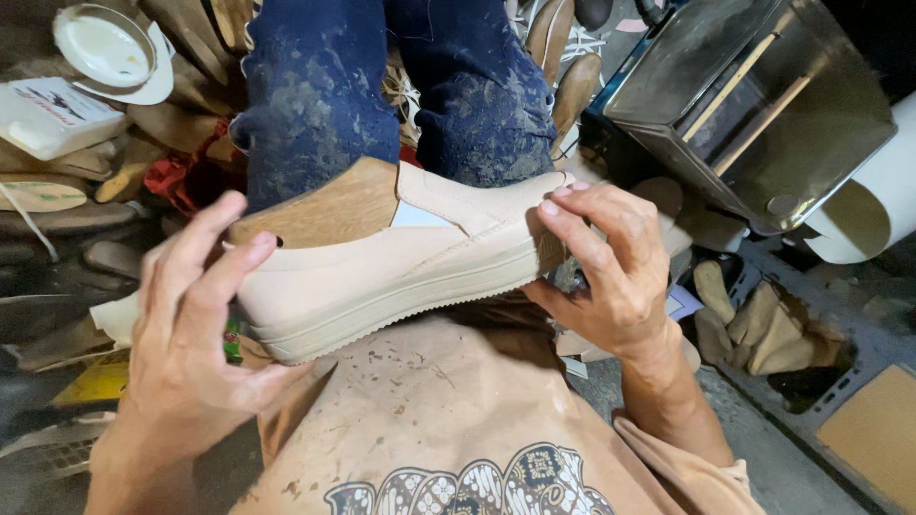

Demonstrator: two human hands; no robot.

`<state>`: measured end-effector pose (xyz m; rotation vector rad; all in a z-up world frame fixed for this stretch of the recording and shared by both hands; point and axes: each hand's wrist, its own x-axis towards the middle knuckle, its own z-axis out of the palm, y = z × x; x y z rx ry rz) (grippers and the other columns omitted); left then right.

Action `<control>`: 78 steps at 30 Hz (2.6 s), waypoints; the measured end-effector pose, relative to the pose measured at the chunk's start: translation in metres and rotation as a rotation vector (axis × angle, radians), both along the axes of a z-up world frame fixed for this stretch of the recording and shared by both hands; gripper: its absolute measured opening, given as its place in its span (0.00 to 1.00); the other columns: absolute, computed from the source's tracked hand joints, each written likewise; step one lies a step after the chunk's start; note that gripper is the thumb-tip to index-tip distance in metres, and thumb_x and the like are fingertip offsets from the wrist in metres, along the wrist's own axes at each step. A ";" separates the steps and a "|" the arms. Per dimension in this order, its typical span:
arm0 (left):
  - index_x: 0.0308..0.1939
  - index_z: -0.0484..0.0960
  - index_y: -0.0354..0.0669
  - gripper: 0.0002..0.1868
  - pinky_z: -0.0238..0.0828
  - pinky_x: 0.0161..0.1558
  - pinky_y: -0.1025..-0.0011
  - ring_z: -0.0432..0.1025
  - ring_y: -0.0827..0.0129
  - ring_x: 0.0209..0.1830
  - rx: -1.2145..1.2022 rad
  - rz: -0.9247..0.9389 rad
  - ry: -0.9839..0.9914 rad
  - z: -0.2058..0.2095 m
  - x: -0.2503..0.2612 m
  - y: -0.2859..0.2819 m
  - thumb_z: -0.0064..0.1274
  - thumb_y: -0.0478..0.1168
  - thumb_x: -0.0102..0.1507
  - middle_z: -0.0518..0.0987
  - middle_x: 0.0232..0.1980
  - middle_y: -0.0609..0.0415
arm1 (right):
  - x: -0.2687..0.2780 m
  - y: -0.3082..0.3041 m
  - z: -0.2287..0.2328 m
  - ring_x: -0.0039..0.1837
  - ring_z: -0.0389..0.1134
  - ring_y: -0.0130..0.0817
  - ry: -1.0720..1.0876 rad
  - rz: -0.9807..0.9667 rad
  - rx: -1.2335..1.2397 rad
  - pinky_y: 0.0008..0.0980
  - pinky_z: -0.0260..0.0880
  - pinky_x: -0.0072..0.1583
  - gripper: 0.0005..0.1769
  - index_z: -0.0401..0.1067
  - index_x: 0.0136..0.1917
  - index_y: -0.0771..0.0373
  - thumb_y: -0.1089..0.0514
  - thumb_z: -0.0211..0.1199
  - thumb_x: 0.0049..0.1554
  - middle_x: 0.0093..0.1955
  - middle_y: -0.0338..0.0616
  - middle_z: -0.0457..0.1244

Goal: The person removes blue tape from the sole of a beige slip-on shoe and then uses a hammer to tap the sole and heel area. The person rotates the shoe to access different sides while working.

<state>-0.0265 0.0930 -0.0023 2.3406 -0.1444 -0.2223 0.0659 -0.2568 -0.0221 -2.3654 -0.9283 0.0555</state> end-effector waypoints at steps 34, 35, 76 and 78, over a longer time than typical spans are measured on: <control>0.73 0.70 0.41 0.53 0.51 0.74 0.46 0.62 0.48 0.75 0.434 -0.393 -0.193 0.002 0.058 -0.077 0.63 0.69 0.52 0.72 0.73 0.48 | 0.031 0.021 0.016 0.62 0.70 0.43 0.351 0.197 0.044 0.39 0.70 0.66 0.52 0.46 0.82 0.67 0.37 0.69 0.62 0.61 0.49 0.66; 0.73 0.70 0.41 0.53 0.51 0.74 0.46 0.62 0.48 0.75 0.432 -0.408 -0.197 0.007 0.059 -0.078 0.63 0.69 0.52 0.72 0.73 0.48 | 0.029 0.014 0.014 0.62 0.70 0.43 0.350 0.182 0.046 0.39 0.70 0.66 0.52 0.46 0.82 0.67 0.37 0.69 0.62 0.61 0.49 0.66; 0.59 0.79 0.41 0.36 0.63 0.63 0.56 0.73 0.61 0.56 0.312 -0.391 -0.185 0.003 0.077 -0.112 0.39 0.68 0.68 0.80 0.56 0.52 | 0.038 0.007 0.003 0.55 0.75 0.50 0.418 0.212 0.325 0.38 0.77 0.57 0.17 0.66 0.43 0.66 0.49 0.59 0.61 0.49 0.52 0.65; 0.60 0.79 0.42 0.36 0.62 0.63 0.56 0.74 0.61 0.57 0.311 -0.385 -0.180 0.003 0.076 -0.112 0.38 0.68 0.68 0.81 0.57 0.52 | 0.044 0.008 0.004 0.54 0.75 0.48 0.431 0.219 0.340 0.37 0.76 0.57 0.17 0.67 0.46 0.66 0.48 0.59 0.61 0.49 0.51 0.66</control>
